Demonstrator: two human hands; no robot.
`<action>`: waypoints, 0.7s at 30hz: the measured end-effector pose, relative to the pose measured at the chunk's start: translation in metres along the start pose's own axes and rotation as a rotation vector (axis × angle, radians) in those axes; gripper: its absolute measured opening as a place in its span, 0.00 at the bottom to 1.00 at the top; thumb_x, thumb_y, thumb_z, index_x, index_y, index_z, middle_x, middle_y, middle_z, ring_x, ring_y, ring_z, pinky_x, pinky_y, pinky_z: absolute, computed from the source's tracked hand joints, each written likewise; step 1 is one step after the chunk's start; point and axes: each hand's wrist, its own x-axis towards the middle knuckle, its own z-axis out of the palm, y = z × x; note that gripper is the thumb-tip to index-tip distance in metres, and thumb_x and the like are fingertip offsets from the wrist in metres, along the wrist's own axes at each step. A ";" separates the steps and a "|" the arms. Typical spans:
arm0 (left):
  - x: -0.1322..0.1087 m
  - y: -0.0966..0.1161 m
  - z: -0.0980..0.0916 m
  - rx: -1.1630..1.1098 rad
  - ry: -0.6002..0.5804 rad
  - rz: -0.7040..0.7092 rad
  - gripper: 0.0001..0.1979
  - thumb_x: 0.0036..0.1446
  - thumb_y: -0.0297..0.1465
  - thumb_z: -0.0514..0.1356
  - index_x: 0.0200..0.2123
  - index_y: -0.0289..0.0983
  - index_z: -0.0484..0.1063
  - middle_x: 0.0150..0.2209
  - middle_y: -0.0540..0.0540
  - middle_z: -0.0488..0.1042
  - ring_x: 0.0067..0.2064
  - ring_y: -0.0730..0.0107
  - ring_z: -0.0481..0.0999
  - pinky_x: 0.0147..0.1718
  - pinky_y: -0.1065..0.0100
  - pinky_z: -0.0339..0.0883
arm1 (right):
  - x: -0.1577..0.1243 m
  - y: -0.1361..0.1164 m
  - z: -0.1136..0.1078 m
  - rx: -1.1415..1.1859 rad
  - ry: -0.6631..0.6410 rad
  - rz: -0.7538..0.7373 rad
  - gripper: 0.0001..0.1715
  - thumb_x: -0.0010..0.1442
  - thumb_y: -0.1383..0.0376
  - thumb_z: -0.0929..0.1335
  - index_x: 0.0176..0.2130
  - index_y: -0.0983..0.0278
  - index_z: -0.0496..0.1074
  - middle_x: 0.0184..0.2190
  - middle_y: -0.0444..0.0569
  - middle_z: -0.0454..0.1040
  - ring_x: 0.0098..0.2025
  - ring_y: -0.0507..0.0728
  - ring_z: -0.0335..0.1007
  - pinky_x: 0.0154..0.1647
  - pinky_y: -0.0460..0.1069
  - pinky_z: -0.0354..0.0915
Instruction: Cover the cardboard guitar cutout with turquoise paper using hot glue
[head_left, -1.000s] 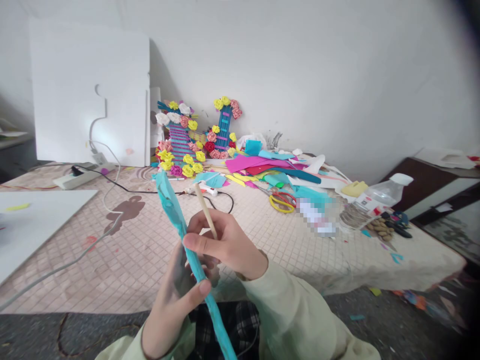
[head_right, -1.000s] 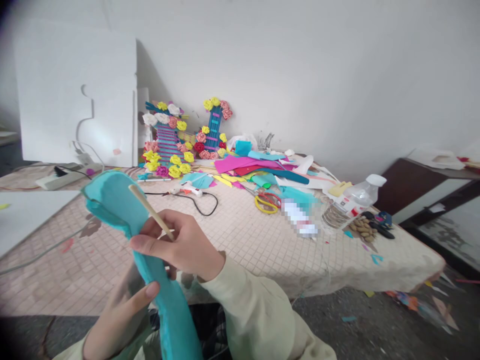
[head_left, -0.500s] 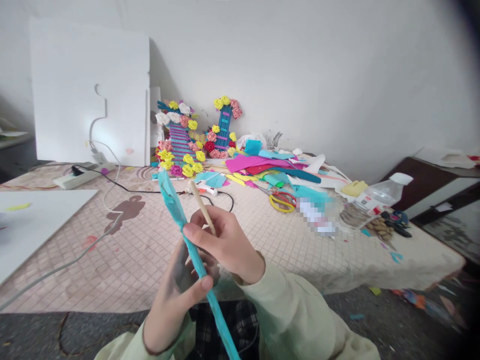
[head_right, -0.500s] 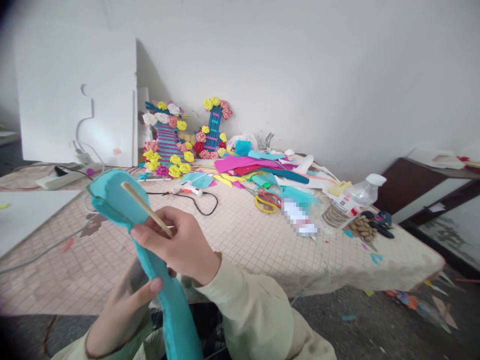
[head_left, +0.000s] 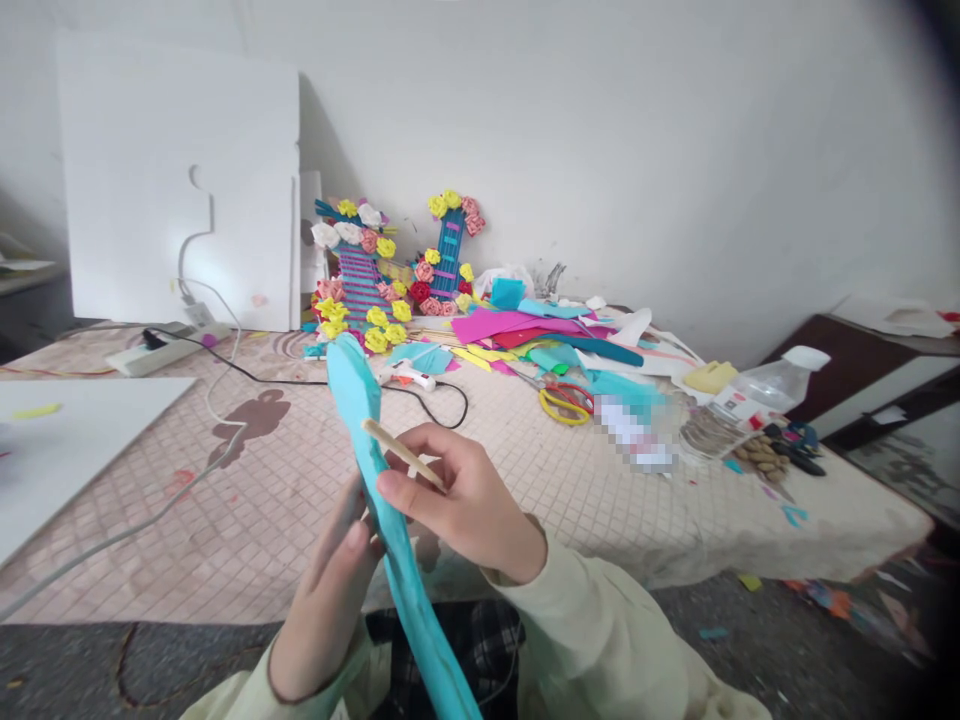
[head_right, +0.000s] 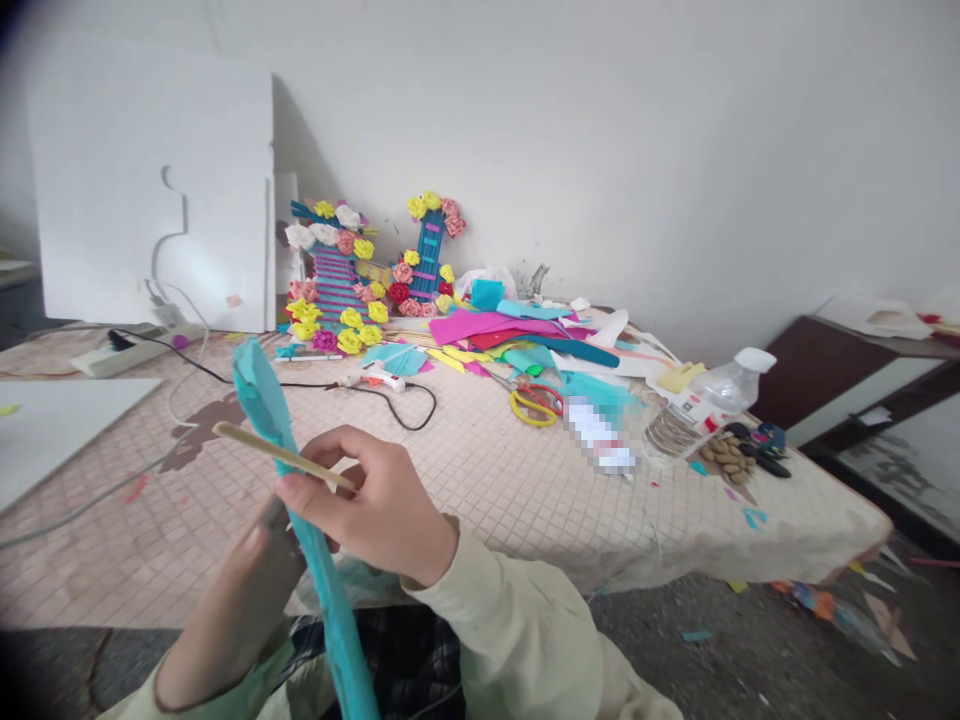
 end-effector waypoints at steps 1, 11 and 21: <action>0.000 0.001 0.000 -0.036 0.029 -0.019 0.25 0.54 0.42 0.53 0.54 0.43 0.61 0.55 0.44 0.64 0.55 0.53 0.61 0.47 0.60 0.64 | 0.000 0.001 -0.001 0.006 -0.010 0.004 0.12 0.52 0.58 0.68 0.34 0.63 0.65 0.24 0.40 0.64 0.17 0.44 0.58 0.14 0.40 0.54; 0.003 0.020 -0.002 -0.076 0.169 -0.174 0.23 0.50 0.29 0.61 0.51 0.44 0.65 0.43 0.48 0.75 0.46 0.59 0.72 0.43 0.66 0.66 | 0.006 0.013 -0.008 0.022 -0.052 0.012 0.11 0.55 0.58 0.66 0.34 0.63 0.65 0.16 0.36 0.57 0.12 0.44 0.52 0.11 0.40 0.48; 0.012 0.041 -0.031 0.122 0.282 -0.295 0.17 0.46 0.31 0.64 0.42 0.42 0.69 0.32 0.51 0.78 0.31 0.66 0.76 0.29 0.70 0.70 | 0.038 0.026 -0.068 -0.646 0.156 0.007 0.13 0.57 0.57 0.63 0.35 0.65 0.67 0.29 0.44 0.70 0.23 0.47 0.63 0.23 0.42 0.60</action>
